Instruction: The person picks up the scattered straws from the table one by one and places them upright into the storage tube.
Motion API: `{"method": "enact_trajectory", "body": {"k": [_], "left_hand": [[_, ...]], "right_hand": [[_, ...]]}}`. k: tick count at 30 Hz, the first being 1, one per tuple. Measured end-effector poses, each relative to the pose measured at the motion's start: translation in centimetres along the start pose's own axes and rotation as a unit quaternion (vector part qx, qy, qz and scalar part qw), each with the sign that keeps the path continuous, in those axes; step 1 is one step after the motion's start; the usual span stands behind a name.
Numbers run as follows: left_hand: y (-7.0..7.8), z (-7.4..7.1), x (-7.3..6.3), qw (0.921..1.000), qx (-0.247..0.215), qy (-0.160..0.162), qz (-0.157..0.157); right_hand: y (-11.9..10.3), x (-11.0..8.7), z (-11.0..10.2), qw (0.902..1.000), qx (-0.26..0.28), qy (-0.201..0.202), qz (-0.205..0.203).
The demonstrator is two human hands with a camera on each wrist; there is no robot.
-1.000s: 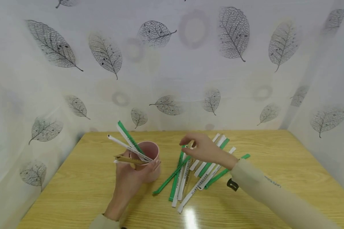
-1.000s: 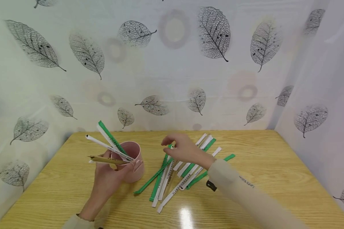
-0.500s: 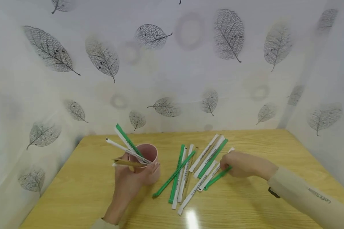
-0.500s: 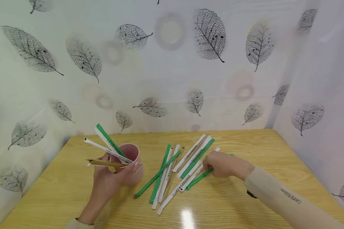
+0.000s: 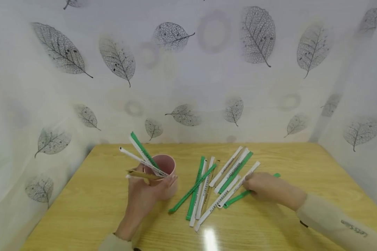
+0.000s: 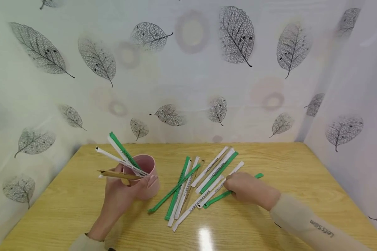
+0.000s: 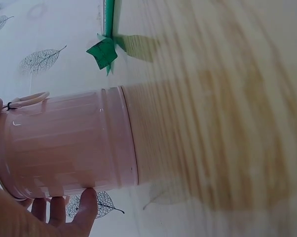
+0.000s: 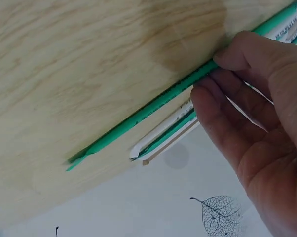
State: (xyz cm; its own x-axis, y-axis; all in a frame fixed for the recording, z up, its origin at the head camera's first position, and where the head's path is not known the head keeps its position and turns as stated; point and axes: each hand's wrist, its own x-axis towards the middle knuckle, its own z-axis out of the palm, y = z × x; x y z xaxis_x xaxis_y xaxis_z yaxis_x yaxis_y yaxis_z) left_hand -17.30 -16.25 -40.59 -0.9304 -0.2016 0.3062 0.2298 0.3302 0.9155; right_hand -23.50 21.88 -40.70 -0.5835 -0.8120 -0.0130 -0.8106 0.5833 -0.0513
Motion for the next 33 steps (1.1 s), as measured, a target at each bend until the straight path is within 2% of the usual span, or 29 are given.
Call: {"method": "enact_trajectory", "body": {"k": [4,10,13,16,20,22,25,27,29,31,33], "left_hand": [[-0.1,0.0,0.0,0.9999,0.011,0.003,-0.008],[-0.2,0.2,0.1,1.0000,0.001,0.005,-0.009],[-0.2,0.2,0.1,1.0000,0.003,0.005,-0.008],[-0.1,0.1,0.2,1.0000,0.005,0.004,-0.007],[0.0,0.0,0.2,1.0000,0.004,0.003,-0.002],[-0.1,-0.1,0.2,1.0000,0.005,0.004,-0.001],[-0.1,-0.1,0.2,1.0000,0.002,0.007,-0.001],[-0.2,-0.1,0.2,0.9999,0.005,0.008,-0.003],[-0.2,-0.1,0.2,0.9999,0.009,0.007,-0.005],[-0.2,-0.1,0.1,0.9999,0.012,0.005,-0.007],[-0.2,-0.1,0.2,0.9998,0.017,0.004,-0.005]], "right_hand": [[-0.7,0.3,0.2,0.9990,-0.045,-0.007,-0.004],[-0.8,0.3,0.1,0.9990,-0.044,-0.001,-0.004],[-0.8,0.3,-0.2,0.9992,-0.038,0.013,-0.002],[-0.8,0.4,-1.0,0.9980,-0.053,0.034,-0.007],[-0.9,0.5,-2.7,0.9936,-0.074,0.080,-0.030],[-0.9,0.7,-3.4,0.9926,-0.048,0.103,-0.042],[-0.9,1.2,-4.2,0.9878,0.034,0.139,-0.061],[-1.1,1.7,-4.4,0.9786,0.102,0.165,-0.068],[-1.3,2.3,-4.4,0.9628,0.166,0.200,-0.073],[-1.7,3.2,-4.6,0.9413,0.230,0.239,-0.065],[-2.1,4.4,-5.0,0.9139,0.292,0.278,-0.046]]}}
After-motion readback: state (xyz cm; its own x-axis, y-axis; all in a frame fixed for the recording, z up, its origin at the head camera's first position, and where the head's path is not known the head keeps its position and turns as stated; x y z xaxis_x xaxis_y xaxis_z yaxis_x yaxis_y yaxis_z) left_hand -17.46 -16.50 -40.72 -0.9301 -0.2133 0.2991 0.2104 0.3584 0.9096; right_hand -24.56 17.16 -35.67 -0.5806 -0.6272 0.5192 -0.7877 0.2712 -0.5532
